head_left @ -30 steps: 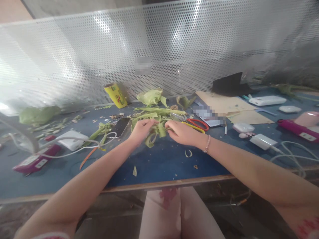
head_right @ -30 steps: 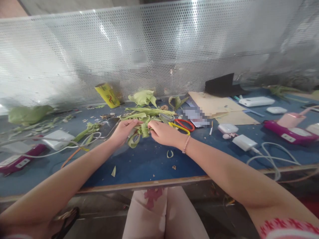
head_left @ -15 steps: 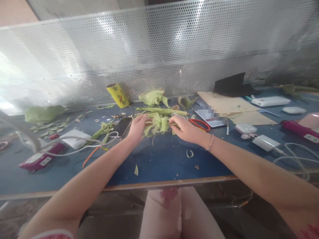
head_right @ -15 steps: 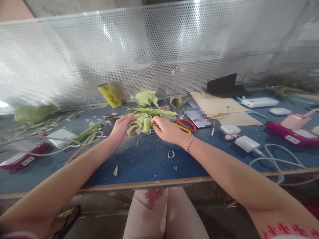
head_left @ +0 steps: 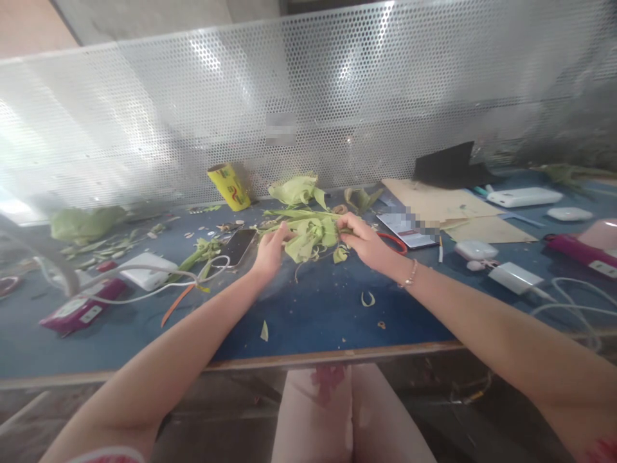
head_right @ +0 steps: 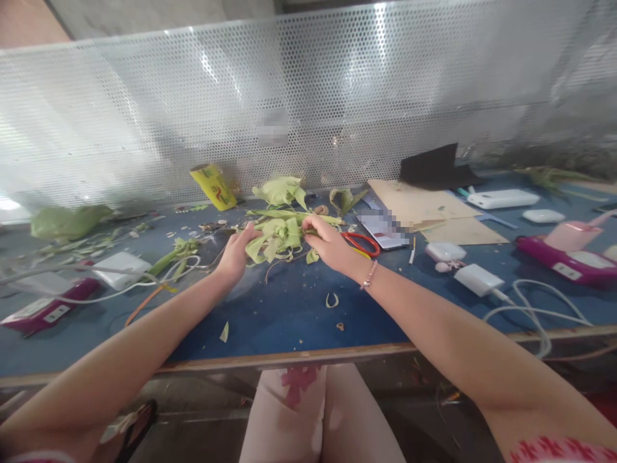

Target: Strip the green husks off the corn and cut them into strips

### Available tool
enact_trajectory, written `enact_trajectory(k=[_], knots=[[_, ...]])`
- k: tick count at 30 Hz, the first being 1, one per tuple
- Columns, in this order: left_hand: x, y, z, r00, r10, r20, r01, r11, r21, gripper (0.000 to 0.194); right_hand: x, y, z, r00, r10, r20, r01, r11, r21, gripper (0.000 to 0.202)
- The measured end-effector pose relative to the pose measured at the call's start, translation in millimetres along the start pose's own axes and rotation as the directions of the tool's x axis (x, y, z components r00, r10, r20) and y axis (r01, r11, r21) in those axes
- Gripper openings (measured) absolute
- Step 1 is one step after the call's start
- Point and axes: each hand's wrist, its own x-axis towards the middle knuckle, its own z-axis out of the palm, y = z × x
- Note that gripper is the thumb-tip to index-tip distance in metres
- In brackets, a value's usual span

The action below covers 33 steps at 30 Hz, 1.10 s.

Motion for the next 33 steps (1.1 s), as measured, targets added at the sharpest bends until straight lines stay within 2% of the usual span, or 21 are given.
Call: enact_trajectory(k=[3, 5, 6, 8, 9, 12, 14, 16, 18, 19, 20, 21, 23, 25, 28, 33], knots=[[1, 6, 2.4, 0.999, 0.027, 0.017, -0.025, 0.993, -0.119, 0.036, 3, 2, -6, 0.999, 0.036, 0.01, -0.037, 0.991, 0.128, 0.007], [-1, 10, 4.8, 0.991, -0.028, 0.132, 0.057, 0.973, -0.223, 0.034, 3, 2, -9, 0.997, 0.027, 0.076, -0.036, 0.992, 0.118, 0.011], [-3, 12, 6.2, 0.969, -0.075, 0.234, 0.134, 0.96, -0.248, 0.035, 3, 2, -10, 0.993, 0.014, 0.116, -0.025, 0.996, 0.089, 0.012], [-9, 15, 9.3, 0.886, -0.154, 0.437, 0.27, 0.938, -0.218, 0.037, 1, -1, -9, 0.981, -0.05, 0.188, 0.049, 0.999, 0.013, 0.014], [-13, 16, 11.2, 0.848, -0.176, 0.5, 0.306, 0.933, -0.189, 0.037, -1, -4, -8, 0.971, -0.103, 0.214, 0.111, 0.994, -0.024, 0.015], [-26, 17, 17.8, 0.784, -0.223, 0.579, 0.333, 0.939, -0.09, 0.035, -3, -10, -1, 0.934, -0.253, 0.252, 0.294, 0.946, -0.14, 0.015], [-31, 18, 21.9, 0.765, -0.231, 0.601, 0.323, 0.945, -0.047, 0.031, -1, -10, 2, 0.942, -0.274, 0.195, 0.316, 0.918, -0.24, 0.014], [-33, 20, 24.1, 0.775, -0.248, 0.581, 0.344, 0.937, -0.059, 0.029, 1, -3, -2, 0.975, -0.214, 0.062, 0.221, 0.898, -0.38, 0.023], [-31, 22, 23.7, 0.813, -0.252, 0.525, 0.369, 0.92, -0.129, 0.029, 4, 8, -13, 0.995, -0.052, -0.082, -0.001, 0.839, -0.544, 0.031], [-29, 22, 22.6, 0.835, -0.246, 0.493, 0.372, 0.912, -0.174, 0.029, 5, 14, -20, 0.99, 0.066, -0.121, -0.129, 0.764, -0.633, 0.032], [-27, 22, 21.2, 0.856, -0.235, 0.461, 0.365, 0.906, -0.215, 0.029, 5, 20, -27, 0.973, 0.196, -0.12, -0.222, 0.67, -0.709, 0.033], [-24, 22, 19.6, 0.871, -0.226, 0.436, 0.357, 0.901, -0.247, 0.03, 6, 25, -33, 0.937, 0.336, -0.095, -0.287, 0.587, -0.757, 0.035], [-20, 21, 16.8, 0.895, -0.217, 0.389, 0.342, 0.895, -0.286, 0.031, 6, 31, -43, 0.843, 0.536, -0.046, -0.363, 0.505, -0.783, 0.034], [-16, 19, 15.4, 0.916, -0.211, 0.341, 0.321, 0.895, -0.31, 0.034, 6, 34, -47, 0.797, 0.604, -0.017, -0.394, 0.499, -0.771, 0.034], [-14, 17, 15.3, 0.935, -0.185, 0.304, 0.292, 0.886, -0.36, 0.033, 7, 38, -46, 0.798, 0.603, -0.007, -0.396, 0.515, -0.76, 0.033], [-12, 18, 15.1, 0.934, -0.163, 0.317, 0.291, 0.863, -0.413, 0.031, 7, 45, -44, 0.774, 0.633, 0.03, -0.401, 0.526, -0.75, 0.03]])
